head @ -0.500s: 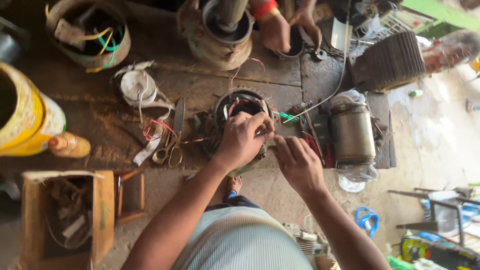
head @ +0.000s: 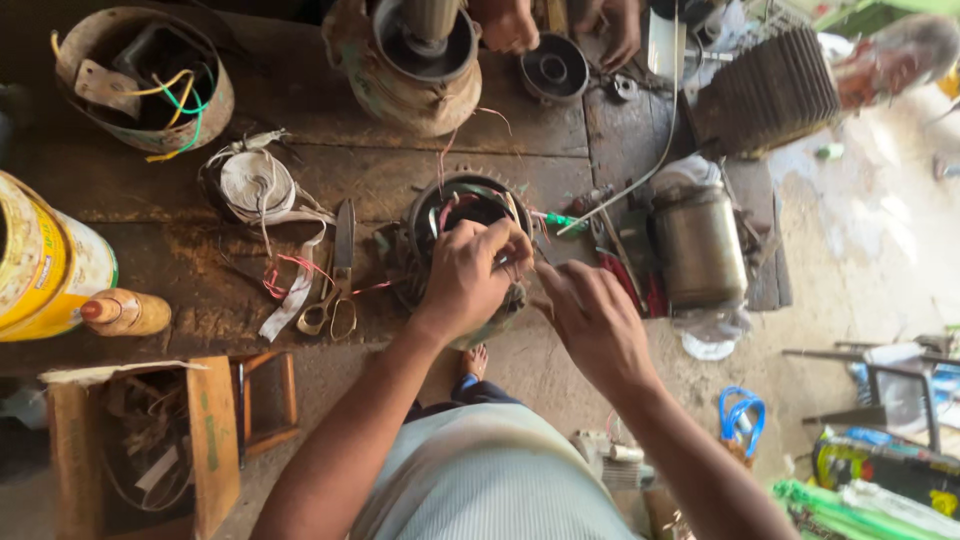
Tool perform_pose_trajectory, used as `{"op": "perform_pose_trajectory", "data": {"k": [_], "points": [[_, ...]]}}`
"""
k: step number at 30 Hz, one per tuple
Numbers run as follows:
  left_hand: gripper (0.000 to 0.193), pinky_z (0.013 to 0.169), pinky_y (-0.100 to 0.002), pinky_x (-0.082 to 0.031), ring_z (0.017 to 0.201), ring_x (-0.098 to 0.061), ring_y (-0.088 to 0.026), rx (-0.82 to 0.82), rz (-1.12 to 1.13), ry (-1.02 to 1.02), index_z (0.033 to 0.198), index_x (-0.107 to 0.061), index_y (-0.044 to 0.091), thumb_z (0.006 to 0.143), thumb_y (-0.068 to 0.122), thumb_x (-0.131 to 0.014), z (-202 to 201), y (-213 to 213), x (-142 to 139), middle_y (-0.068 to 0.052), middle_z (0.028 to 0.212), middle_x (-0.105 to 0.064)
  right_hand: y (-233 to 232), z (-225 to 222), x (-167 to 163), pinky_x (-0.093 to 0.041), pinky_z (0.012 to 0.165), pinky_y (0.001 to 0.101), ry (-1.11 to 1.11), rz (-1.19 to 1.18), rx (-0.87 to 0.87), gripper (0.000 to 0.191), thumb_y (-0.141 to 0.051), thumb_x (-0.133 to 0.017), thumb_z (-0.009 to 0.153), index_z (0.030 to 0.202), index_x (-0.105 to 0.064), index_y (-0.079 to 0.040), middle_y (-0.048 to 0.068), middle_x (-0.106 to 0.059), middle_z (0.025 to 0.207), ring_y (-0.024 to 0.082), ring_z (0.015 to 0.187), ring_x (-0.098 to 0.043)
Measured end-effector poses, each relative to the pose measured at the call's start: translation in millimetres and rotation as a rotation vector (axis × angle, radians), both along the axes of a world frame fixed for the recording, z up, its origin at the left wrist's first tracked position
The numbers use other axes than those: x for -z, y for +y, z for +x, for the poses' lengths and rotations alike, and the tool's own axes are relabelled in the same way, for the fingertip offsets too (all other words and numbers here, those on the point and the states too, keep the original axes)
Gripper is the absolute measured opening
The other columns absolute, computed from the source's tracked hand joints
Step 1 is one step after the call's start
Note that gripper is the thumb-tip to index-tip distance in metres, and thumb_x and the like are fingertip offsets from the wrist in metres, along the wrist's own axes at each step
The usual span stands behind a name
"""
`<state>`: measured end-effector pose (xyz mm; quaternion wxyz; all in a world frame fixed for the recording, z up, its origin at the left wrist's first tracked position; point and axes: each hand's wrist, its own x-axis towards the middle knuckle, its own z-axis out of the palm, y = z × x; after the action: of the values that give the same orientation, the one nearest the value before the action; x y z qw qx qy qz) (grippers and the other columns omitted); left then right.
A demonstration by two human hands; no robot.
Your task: The person works on an electric motor stator on a cluttered workbench, using pliers to cut and adjust wire ends and pressing insulation strips and thin wooden wedges into the stator slots by hand. They retrieve strips from a wooden box of scrap material and continue fitting wedges around the winding.
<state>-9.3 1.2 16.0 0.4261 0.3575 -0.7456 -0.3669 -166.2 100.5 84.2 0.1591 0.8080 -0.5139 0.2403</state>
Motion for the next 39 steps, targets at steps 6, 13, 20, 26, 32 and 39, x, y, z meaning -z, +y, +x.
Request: {"op": "perform_pose_trajectory", "data": {"k": [6,13,20,26,32,39], "points": [[0.015,0.082,-0.041,-0.049,0.087,-0.066,-0.022,-0.005,0.007,-0.019,0.092,-0.068,0.016,0.084,0.02,-0.08,-9.6,6.7,-7.6,0.002,0.083,-0.073,-3.9,-15.5,34.0,-0.054,0.065,0.0393,-1.031,0.782,0.397,0.018,-0.019,-0.068,0.094,0.106,-0.065,-0.006,0.011,-0.065,0.091,0.029,0.075,-0.066],[0.018,0.088,-0.043,-0.047,0.094,-0.062,-0.025,-0.047,-0.146,-0.065,0.097,-0.067,0.013,0.085,0.016,-0.08,-16.6,6.8,-13.6,0.001,0.09,-0.072,28.3,-87.4,92.2,-0.054,0.068,0.0401,-0.615,0.641,0.353,0.015,-0.023,-0.062,0.099,0.101,-0.066,-0.009,0.01,-0.069,0.091,0.031,0.08,-0.068],[0.02,0.093,-0.045,-0.048,0.102,-0.061,-0.031,-0.333,-0.263,-0.202,0.107,-0.064,0.008,0.092,0.016,-0.076,-46.2,38.0,-31.3,-0.007,0.1,-0.07,7.5,-189.7,167.2,-0.05,0.083,0.0513,-0.079,0.375,0.575,0.027,-0.026,-0.066,0.089,0.108,-0.063,-0.006,0.019,-0.059,0.124,0.041,0.108,-0.058],[0.03,0.081,-0.031,-0.058,0.095,-0.078,-0.021,-0.194,0.67,-0.373,0.107,-0.069,0.013,0.096,0.04,-0.063,-86.5,56.0,-36.7,-0.004,0.102,-0.078,-10.3,-226.7,208.2,-0.051,0.081,0.0515,-0.053,0.495,0.689,0.029,-0.03,-0.063,0.094,0.104,-0.06,-0.003,0.022,-0.058,0.125,0.042,0.104,-0.058],[0.03,0.091,-0.033,-0.059,0.106,-0.074,-0.022,-0.098,1.208,0.749,0.111,-0.067,0.005,0.098,0.029,-0.053,-114.5,55.7,-15.5,-0.012,0.112,-0.077,-3.9,-249.9,181.9,-0.051,0.078,0.0471,-0.507,0.685,0.604,0.026,-0.027,-0.06,0.101,0.107,-0.063,-0.002,0.02,-0.065,0.108,0.043,0.096,-0.063],[0.022,0.054,-0.03,-0.038,0.067,-0.047,-0.015,-0.23,1.128,0.983,0.115,-0.052,0.003,0.113,0.025,-0.051,-124.6,75.6,10.2,-0.001,0.079,-0.045,-5.2,-281.9,121.3,-0.044,0.101,0.0338,-1.323,1.123,0.01,0.048,-0.016,-0.067,0.093,0.136,-0.057,0.003,0.011,-0.048,0.146,0.022,0.126,-0.054]]}}
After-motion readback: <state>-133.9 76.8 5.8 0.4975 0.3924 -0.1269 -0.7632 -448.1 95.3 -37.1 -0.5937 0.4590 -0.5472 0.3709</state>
